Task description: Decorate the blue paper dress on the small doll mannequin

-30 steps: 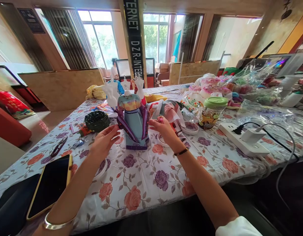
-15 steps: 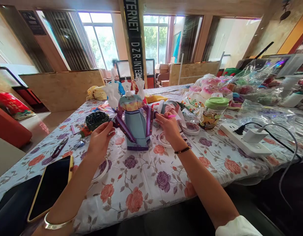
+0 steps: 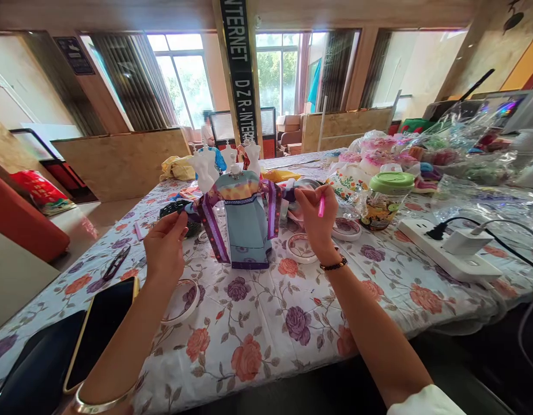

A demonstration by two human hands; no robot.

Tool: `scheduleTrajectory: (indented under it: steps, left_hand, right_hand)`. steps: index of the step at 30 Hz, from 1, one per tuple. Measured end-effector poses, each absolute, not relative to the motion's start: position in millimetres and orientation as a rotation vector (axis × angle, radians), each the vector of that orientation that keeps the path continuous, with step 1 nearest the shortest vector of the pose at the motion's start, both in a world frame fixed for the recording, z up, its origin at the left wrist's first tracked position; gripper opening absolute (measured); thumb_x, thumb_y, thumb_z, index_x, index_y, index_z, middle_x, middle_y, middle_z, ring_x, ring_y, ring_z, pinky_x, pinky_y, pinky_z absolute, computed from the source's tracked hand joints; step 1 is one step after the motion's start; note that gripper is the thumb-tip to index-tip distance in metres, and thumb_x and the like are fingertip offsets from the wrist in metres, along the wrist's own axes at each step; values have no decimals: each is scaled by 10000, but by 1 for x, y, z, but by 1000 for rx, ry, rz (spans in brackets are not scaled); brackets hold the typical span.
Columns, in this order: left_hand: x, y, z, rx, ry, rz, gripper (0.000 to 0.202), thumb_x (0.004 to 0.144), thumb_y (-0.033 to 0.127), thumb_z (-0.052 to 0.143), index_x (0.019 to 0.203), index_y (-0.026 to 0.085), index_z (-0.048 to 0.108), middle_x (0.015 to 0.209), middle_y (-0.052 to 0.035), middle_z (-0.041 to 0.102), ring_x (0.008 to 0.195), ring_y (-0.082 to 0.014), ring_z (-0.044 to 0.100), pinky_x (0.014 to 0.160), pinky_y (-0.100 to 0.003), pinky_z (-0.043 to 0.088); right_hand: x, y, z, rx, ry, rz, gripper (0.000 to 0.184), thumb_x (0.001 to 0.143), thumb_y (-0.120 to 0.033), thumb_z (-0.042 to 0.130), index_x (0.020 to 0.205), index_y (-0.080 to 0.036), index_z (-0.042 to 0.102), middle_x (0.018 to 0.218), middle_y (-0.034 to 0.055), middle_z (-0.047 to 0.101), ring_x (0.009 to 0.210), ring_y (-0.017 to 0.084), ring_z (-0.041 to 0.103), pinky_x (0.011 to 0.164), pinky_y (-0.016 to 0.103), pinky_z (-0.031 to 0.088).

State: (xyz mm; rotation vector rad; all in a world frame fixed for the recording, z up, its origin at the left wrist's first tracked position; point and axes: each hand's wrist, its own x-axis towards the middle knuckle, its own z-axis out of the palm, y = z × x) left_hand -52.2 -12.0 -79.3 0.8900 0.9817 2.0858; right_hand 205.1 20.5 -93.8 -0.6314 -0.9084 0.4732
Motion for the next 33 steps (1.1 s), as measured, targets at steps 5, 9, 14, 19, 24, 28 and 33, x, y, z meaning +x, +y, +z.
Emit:
scheduleTrajectory:
  steps: [5, 9, 14, 19, 24, 28, 33]
  left_hand:
    - [-55, -15, -87, 820, 947, 2019, 319, 440, 260, 892, 680, 180, 697, 672, 44, 656, 643, -71, 567, 655, -212, 424]
    - [-54, -18, -90, 777, 914, 1967, 345, 406, 260, 905, 674, 185, 700, 672, 48, 652, 616, -55, 550, 608, -189, 409]
    - [-52, -18, -91, 736, 878, 1920, 402, 359, 282, 921, 673, 180, 691, 648, 51, 627, 570, -36, 506, 565, -171, 408]
    - [-49, -15, -93, 769, 831, 1906, 369, 403, 260, 909, 634, 177, 633, 614, 65, 579, 545, -35, 489, 552, -185, 411]
    - [-46, -14, -92, 765, 785, 1875, 380, 399, 240, 912, 612, 181, 603, 568, 84, 526, 489, -24, 421, 538, -196, 393]
    - [-50, -14, -91, 780, 777, 1866, 398, 387, 258, 922, 636, 183, 621, 562, 80, 539, 490, -29, 427, 544, -198, 403]
    - [-53, -16, -92, 842, 828, 1866, 383, 452, 291, 909, 711, 175, 652, 591, 72, 563, 493, -27, 456, 555, -190, 412]
  right_hand:
    - [202, 20, -104, -605, -833, 477, 450, 632, -212, 782, 695, -249, 337, 707, -46, 675, 664, 133, 626, 859, 397, 523]
    - [200, 17, -108, -582, -783, 573, 472, 603, -197, 787, 689, -240, 325, 725, -36, 672, 678, 121, 623, 764, 320, 525]
    - [199, 11, -109, -582, -764, 674, 495, 592, -214, 797, 701, -233, 315, 724, -56, 660, 631, 85, 580, 645, 249, 505]
    - [198, 8, -112, -592, -770, 714, 522, 565, -224, 809, 706, -233, 307, 698, -70, 618, 657, 94, 584, 680, 265, 512]
    - [203, 10, -111, -591, -780, 648, 510, 601, -222, 788, 713, -239, 291, 728, -54, 626, 681, 119, 604, 732, 307, 501]
    - [207, 12, -106, -544, -791, 590, 491, 624, -200, 766, 717, -241, 286, 716, -56, 643, 726, 118, 619, 877, 331, 477]
    - [205, 7, -102, -620, -776, 677, 472, 612, -245, 769, 729, -240, 312, 767, -51, 658, 691, 113, 601, 703, 280, 501]
